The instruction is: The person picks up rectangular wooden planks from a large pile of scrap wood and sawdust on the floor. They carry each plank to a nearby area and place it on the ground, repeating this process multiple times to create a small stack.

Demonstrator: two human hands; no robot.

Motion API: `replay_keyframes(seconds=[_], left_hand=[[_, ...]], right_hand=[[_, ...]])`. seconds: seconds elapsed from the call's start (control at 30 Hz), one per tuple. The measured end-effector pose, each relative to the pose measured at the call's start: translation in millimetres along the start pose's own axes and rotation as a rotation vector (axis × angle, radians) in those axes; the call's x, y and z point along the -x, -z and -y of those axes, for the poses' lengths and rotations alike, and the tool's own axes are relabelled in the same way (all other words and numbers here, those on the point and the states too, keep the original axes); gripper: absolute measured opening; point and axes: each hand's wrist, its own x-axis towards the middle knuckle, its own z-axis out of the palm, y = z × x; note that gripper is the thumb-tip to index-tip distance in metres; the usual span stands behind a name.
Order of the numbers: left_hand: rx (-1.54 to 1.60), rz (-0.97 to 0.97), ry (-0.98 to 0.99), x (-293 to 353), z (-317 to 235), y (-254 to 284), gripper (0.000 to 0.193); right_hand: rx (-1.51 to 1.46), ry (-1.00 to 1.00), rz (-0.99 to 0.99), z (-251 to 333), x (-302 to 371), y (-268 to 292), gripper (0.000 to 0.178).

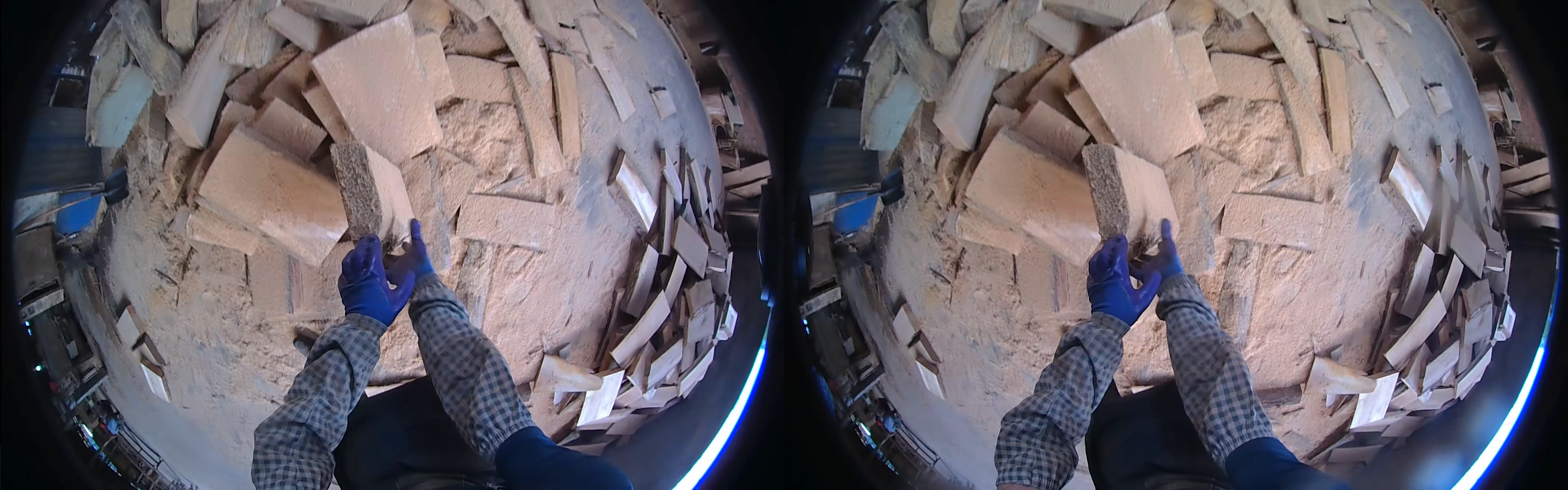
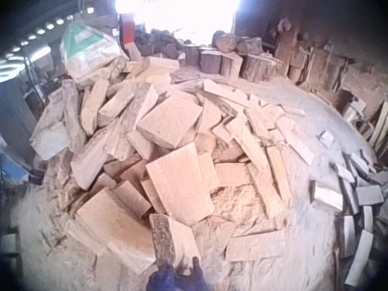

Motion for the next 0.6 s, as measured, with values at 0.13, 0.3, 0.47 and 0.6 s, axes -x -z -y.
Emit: replay_keyframes(seconds=[0.13,0.3,0.47,0.6], left_hand=[[0.01,-0.003,-0.024,-35.4,14.7,8.6,0.053],[0.348,0.24,0.118,-63.3,46.8,17.6,0.053],[-0.202,-0.227,-0.226,-199.6,71.0,30.9,0.061],[-0.013,0.117,0.097,-220.8,61.2,-4.2,0.046]], right_hand=[[-0.091,0.18,0.262,-27.4,-48.2,-26.2,0.053],[-0.244,0.219,0.433,-24.5,-103.4,-2.0,0.049],[-0.191,0.242,0.138,-19.5,-82.8,-4.5,0.051],[-0.111,0.224,0.267,1.0,-69.9,22.3,0.057]])
